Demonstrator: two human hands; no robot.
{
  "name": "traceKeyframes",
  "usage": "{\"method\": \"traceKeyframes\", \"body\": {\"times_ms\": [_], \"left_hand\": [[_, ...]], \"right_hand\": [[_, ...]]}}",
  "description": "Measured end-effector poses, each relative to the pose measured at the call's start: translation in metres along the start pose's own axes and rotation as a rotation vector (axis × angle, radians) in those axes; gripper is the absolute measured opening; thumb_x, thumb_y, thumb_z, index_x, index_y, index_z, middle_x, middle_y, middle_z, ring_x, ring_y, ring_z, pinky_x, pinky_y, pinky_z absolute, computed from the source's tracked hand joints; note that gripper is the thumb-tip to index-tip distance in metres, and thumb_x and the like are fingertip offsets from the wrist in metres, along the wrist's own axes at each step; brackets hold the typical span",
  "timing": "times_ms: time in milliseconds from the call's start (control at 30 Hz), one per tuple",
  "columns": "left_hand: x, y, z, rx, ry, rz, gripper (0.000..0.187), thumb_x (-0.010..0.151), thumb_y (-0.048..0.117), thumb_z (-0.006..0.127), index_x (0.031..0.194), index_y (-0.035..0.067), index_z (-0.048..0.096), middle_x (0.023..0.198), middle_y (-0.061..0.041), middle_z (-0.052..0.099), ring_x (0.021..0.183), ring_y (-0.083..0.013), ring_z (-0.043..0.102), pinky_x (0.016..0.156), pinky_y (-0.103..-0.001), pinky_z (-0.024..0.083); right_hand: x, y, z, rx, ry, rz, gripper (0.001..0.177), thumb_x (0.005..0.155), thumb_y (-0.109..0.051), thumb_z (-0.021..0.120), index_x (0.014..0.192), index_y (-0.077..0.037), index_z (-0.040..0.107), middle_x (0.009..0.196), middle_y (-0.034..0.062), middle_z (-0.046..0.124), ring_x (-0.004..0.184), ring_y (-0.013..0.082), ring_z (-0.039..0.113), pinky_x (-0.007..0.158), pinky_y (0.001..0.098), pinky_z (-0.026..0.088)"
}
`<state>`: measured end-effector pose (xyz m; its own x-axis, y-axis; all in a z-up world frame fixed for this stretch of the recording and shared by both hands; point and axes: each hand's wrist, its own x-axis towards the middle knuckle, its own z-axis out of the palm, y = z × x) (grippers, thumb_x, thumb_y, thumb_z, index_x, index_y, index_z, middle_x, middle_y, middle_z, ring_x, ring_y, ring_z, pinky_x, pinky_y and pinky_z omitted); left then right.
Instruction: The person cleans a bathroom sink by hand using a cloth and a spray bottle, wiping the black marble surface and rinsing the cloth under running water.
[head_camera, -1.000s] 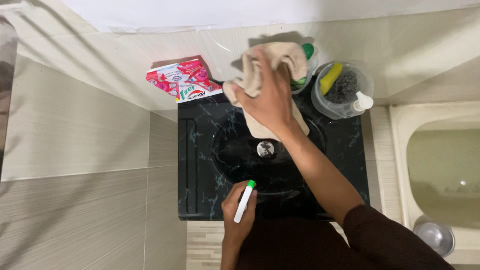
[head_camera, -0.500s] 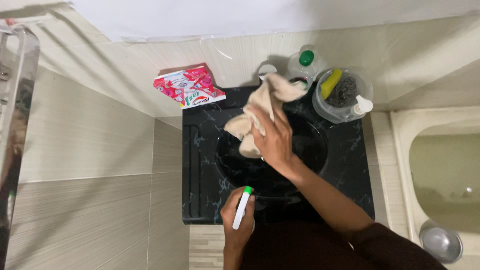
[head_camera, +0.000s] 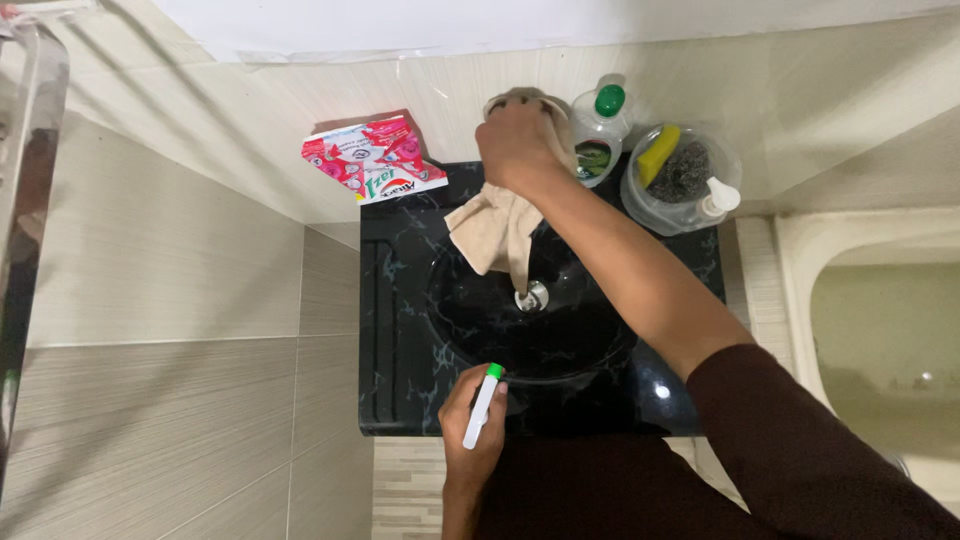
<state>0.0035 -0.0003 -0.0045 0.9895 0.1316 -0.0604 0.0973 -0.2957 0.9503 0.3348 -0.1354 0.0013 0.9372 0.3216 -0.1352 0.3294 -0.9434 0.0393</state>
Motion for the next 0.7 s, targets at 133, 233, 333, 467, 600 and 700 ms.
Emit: {"method": "traceKeyframes", "body": {"times_ms": [133, 233, 333, 467, 600, 700], "left_hand": [[-0.002, 0.004, 0.001, 0.001, 0.007, 0.072, 0.018, 0.091, 0.007, 0.068, 0.107, -0.001, 0.071, 0.104, -0.013, 0.075, 0.088, -0.0202, 0.073, 0.077, -0.031, 0.057], [-0.011, 0.005, 0.000, 0.016, 0.014, 0.021, 0.018, 0.091, 0.005, 0.068, 0.107, -0.001, 0.071, 0.104, -0.013, 0.075, 0.087, -0.0216, 0.073, 0.077, -0.032, 0.057], [-0.024, 0.006, -0.004, 0.069, 0.054, 0.075, 0.018, 0.090, 0.004, 0.067, 0.108, -0.001, 0.070, 0.106, -0.014, 0.075, 0.092, -0.0234, 0.073, 0.081, -0.033, 0.056], [-0.042, 0.005, -0.011, 0.035, 0.102, -0.002, 0.019, 0.088, 0.004, 0.068, 0.107, -0.001, 0.071, 0.105, -0.013, 0.076, 0.088, -0.0225, 0.076, 0.078, -0.032, 0.058], [-0.050, -0.003, -0.015, 0.047, 0.090, -0.109, 0.019, 0.089, 0.004, 0.066, 0.107, 0.000, 0.071, 0.105, -0.013, 0.076, 0.085, -0.0221, 0.075, 0.074, -0.032, 0.058], [-0.055, -0.006, -0.012, 0.032, 0.090, -0.148, 0.019, 0.089, 0.004, 0.067, 0.107, 0.000, 0.072, 0.105, -0.012, 0.076, 0.082, -0.0211, 0.074, 0.071, -0.031, 0.058]], "right_hand": [[0.016, -0.026, 0.032, -0.423, -0.133, -0.112, 0.034, 0.096, -0.027, 0.059, 0.122, -0.011, 0.073, 0.128, 0.0132, 0.068, 0.120, 0.0377, 0.061, 0.095, 0.0658, 0.044], [0.043, -0.037, 0.089, -0.446, -0.176, -0.069, 0.037, 0.101, -0.029, 0.053, 0.127, -0.012, 0.073, 0.130, 0.0086, 0.069, 0.123, 0.0353, 0.061, 0.098, 0.0580, 0.044], [0.062, -0.040, 0.151, -0.444, -0.142, 0.023, 0.033, 0.097, -0.024, 0.059, 0.124, -0.013, 0.075, 0.129, 0.0059, 0.070, 0.120, 0.0328, 0.063, 0.092, 0.0547, 0.049], [0.061, -0.048, 0.180, -0.417, -0.095, 0.082, 0.031, 0.092, -0.017, 0.065, 0.121, -0.013, 0.076, 0.125, 0.0051, 0.072, 0.117, 0.0300, 0.066, 0.084, 0.0490, 0.054], [0.022, -0.056, 0.163, -0.415, 0.095, 0.061, 0.031, 0.089, -0.017, 0.066, 0.119, -0.011, 0.073, 0.113, 0.0122, 0.073, 0.108, 0.0280, 0.068, 0.082, 0.0419, 0.054], [-0.024, -0.063, 0.156, -0.104, 0.273, 0.019, 0.032, 0.087, -0.008, 0.067, 0.119, -0.005, 0.069, 0.109, 0.0164, 0.072, 0.105, 0.0290, 0.067, 0.088, 0.0402, 0.054]]}}
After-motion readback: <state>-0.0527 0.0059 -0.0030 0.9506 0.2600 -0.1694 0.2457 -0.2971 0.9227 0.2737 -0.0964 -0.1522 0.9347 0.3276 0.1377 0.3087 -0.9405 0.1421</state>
